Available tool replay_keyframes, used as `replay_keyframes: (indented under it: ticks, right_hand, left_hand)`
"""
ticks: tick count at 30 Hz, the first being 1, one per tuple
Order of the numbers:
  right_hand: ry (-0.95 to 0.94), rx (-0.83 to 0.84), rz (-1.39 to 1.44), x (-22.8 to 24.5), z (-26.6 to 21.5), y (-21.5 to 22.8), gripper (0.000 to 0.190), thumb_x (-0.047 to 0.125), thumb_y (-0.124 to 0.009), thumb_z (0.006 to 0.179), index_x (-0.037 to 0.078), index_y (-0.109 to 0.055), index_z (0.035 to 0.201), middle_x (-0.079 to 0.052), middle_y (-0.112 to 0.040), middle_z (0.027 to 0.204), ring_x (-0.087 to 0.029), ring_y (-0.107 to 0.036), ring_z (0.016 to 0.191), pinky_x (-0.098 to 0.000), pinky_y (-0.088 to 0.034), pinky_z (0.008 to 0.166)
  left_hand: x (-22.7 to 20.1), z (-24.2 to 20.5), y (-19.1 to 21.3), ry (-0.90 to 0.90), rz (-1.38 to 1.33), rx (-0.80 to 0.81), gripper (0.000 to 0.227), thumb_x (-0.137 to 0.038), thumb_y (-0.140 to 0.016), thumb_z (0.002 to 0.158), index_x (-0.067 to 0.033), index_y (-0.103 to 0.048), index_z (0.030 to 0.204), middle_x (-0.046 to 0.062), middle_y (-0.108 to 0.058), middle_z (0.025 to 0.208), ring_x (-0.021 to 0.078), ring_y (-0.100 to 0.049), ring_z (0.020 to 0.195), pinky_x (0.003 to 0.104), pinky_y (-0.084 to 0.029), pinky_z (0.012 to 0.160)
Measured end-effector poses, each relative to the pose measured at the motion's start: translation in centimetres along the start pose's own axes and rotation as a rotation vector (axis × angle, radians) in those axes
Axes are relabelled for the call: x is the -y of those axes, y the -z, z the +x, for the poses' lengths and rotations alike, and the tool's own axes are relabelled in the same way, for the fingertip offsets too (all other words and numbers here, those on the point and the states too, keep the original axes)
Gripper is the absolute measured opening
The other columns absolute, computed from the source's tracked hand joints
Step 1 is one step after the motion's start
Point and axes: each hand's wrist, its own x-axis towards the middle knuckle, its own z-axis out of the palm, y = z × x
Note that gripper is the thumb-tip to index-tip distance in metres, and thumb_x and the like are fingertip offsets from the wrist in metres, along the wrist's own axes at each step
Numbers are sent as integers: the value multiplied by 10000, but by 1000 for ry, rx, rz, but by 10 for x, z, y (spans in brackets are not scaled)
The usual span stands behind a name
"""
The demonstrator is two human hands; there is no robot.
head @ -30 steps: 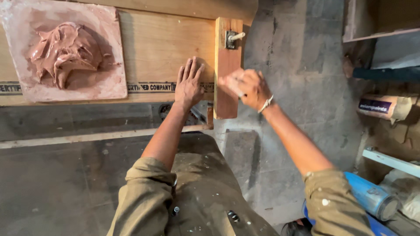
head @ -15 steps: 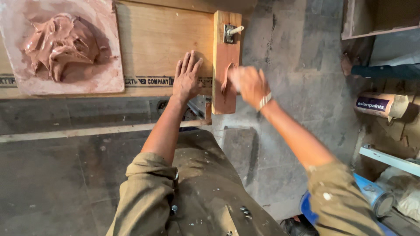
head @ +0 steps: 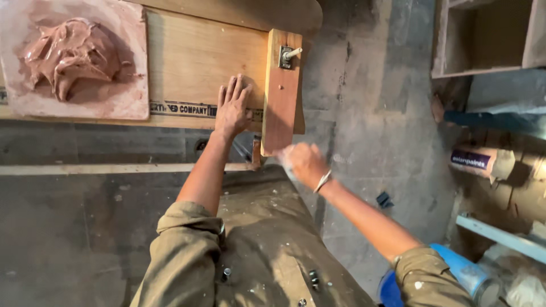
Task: The person applies a reddish-brown putty to a wooden board using a small rectangular tool. They repeatedly scoop putty from a pile on the board and spread it over the surface, smoothing the edges and filling gaps.
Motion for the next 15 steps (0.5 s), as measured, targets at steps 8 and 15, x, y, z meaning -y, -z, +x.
replay_keyframes:
  ticks: [8, 15]
  right_hand:
    - [359, -259, 17, -121, 89, 41, 295, 142, -646, 892, 153, -749, 1169, -81, -691, 1196, -312, -623, 1155, -447, -475, 955]
    - [516, -46, -60, -118, 31, -11, 328, 116, -696, 664, 142, -719, 991, -86, -685, 1167, -301, -610, 1157, -465, -433, 944]
  left_hand:
    - [-10, 2, -20, 121, 44, -118, 654, -162, -662, 798, -147, -516, 1435, 97, -254, 1689, 275, -192, 1568, 548, -156, 1253]
    - [-35, -2, -62, 369, -21, -287, 530, -164, -661, 769, -112, -617, 1295, 127, -367, 1618, 303, -288, 1509, 576, -234, 1195]
